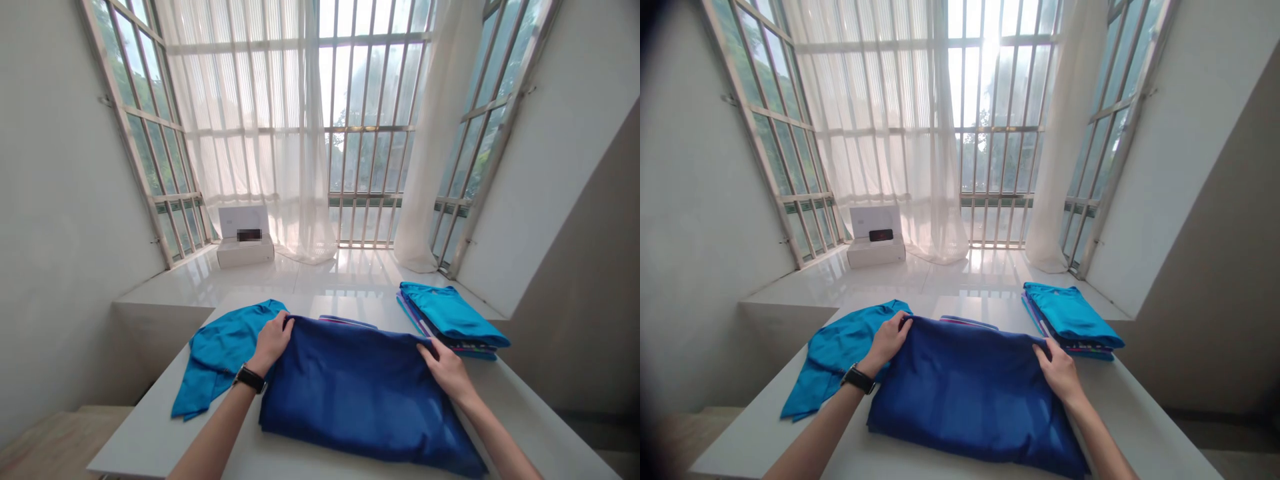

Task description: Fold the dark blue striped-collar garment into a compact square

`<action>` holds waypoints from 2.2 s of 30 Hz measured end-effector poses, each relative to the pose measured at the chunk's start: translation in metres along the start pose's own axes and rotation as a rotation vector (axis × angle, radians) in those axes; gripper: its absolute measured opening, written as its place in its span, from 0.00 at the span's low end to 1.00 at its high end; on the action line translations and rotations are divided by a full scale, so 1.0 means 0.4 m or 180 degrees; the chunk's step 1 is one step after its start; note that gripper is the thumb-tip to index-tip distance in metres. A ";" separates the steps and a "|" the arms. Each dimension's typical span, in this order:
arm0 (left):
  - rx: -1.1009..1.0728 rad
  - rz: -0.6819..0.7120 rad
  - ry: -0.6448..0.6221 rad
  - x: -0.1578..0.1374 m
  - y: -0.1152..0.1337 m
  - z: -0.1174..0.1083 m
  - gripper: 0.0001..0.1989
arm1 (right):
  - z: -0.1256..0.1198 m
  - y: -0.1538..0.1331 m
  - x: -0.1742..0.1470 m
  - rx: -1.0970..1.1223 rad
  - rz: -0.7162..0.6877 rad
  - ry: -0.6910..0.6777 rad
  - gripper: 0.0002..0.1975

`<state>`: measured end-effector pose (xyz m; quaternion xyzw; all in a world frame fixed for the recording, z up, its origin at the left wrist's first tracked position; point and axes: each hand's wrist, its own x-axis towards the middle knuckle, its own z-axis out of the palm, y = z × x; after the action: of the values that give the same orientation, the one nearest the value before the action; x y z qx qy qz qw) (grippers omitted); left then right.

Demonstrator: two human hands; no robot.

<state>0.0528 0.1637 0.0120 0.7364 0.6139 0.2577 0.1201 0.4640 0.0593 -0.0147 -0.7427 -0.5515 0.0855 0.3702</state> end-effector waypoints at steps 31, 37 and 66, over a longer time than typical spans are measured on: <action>0.0044 0.1241 -0.1439 -0.286 0.093 0.022 0.42 | 0.119 -0.040 -0.009 -0.1485 -0.1293 -0.1461 0.36; -0.0017 0.1200 -0.1132 -0.285 0.062 -0.061 0.30 | 0.138 -0.101 -0.010 -0.1775 -0.1517 -0.0904 0.29; -0.0221 0.1124 -0.0751 -0.172 -0.345 -0.176 0.21 | 0.082 -0.217 -0.056 -0.0926 -0.2216 -0.2316 0.32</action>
<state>-0.1081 0.1175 -0.0130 0.8530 0.4478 0.2077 0.1693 0.3724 0.0647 0.0118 -0.4814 -0.8647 0.1324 0.0542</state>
